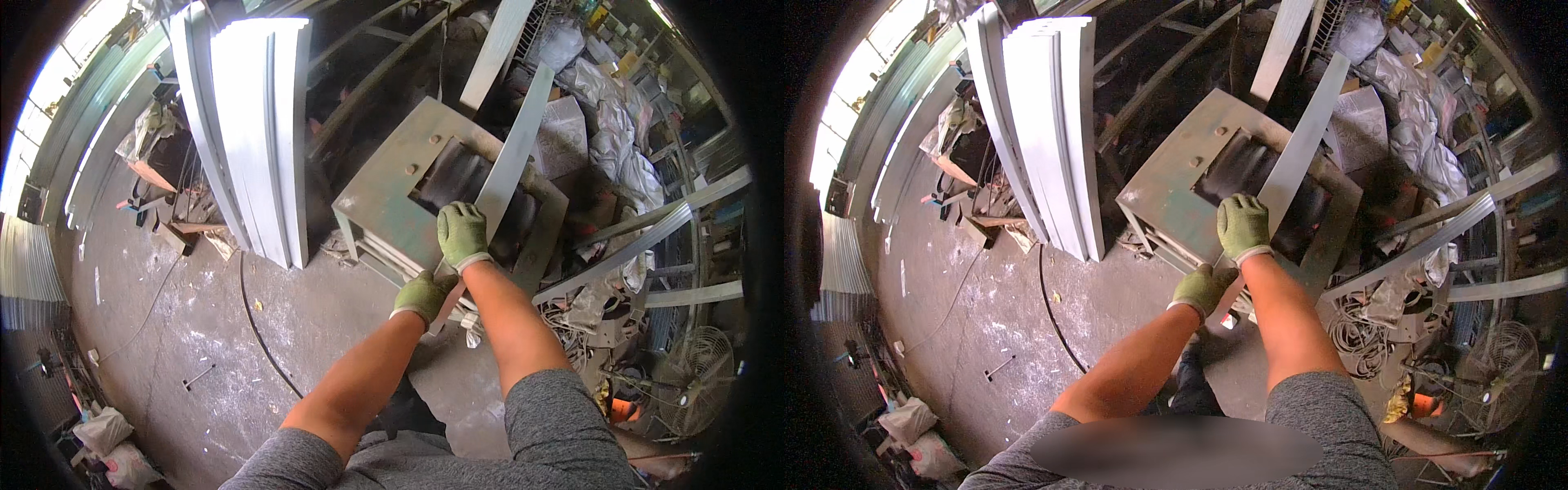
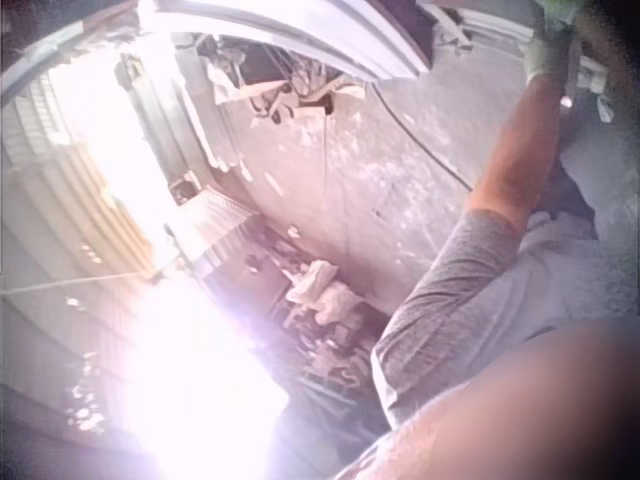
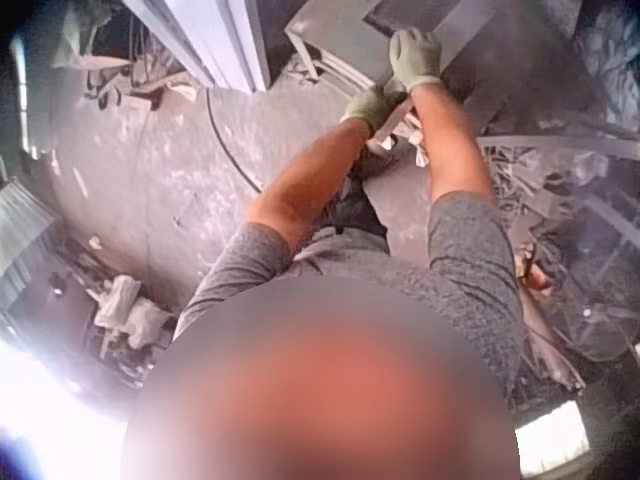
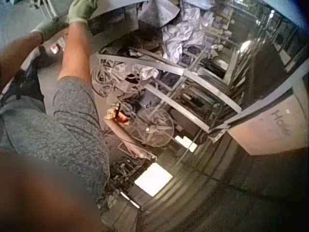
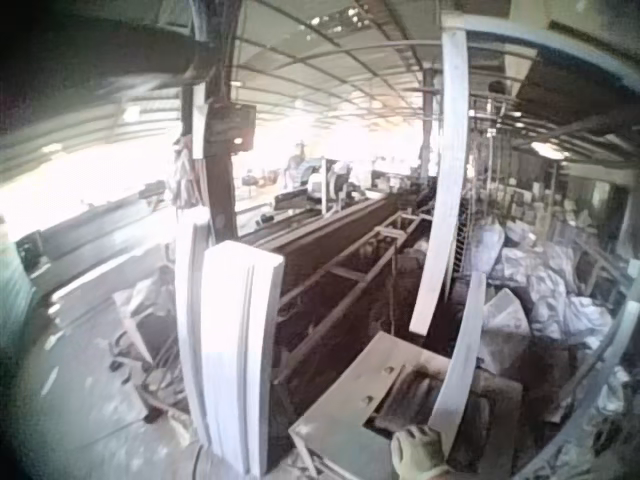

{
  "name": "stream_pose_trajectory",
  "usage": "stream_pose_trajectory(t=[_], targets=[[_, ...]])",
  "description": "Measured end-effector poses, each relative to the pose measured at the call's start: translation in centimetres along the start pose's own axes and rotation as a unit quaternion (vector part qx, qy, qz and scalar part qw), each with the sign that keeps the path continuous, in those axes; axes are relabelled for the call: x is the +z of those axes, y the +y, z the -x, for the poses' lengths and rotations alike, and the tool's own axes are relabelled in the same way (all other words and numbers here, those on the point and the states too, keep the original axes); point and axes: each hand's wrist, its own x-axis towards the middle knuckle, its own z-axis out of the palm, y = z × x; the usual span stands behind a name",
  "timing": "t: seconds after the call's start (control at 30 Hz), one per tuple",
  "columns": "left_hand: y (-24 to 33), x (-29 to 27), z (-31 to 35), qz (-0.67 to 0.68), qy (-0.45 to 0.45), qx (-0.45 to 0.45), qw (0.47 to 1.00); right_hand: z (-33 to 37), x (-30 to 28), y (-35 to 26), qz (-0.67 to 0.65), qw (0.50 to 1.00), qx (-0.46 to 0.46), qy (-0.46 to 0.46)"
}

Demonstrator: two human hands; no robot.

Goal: The person feeds long metal sheets into a manual bending machine, pulls them through the rollers, and stacks the bent pieces on the floor. The process is repeated multiple times with different sheets.

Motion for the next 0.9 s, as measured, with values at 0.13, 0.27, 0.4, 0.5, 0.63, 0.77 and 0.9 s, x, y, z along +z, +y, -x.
stream_pose_trajectory(t=[0.13,0.27,0.4,0.5,0.63,0.77,0.9], targets=[[-4.7,1.2,3.7,0.028,0.027,-0.009,0.999,3.7,0.0,-4.4,-0.018,1.000,0.007,-0.025],[-10.5,2.5,7.5,0.047,0.026,-0.058,0.997,8.2,0.3,-9.4,0.003,0.997,0.011,-0.075],[-17.0,3.4,12.2,0.029,0.007,-0.079,0.996,12.9,1.7,-15.3,0.006,0.993,0.013,-0.114],[-22.3,3.9,16.7,0.010,0.008,-0.093,0.996,17.7,3.0,-20.9,0.024,0.992,0.016,-0.122],[-29.9,3.8,25.7,-0.012,-0.053,-0.169,0.984,25.6,3.9,-30.2,-0.014,0.975,0.030,-0.218],[-37.3,2.2,36.9,-0.040,-0.080,-0.224,0.970,32.9,1.8,-39.1,-0.204,0.957,-0.077,-0.192],[-43.4,-0.2,47.9,-0.045,-0.080,-0.256,0.962,33.8,0.3,-41.9,-0.388,0.898,-0.091,-0.188]])
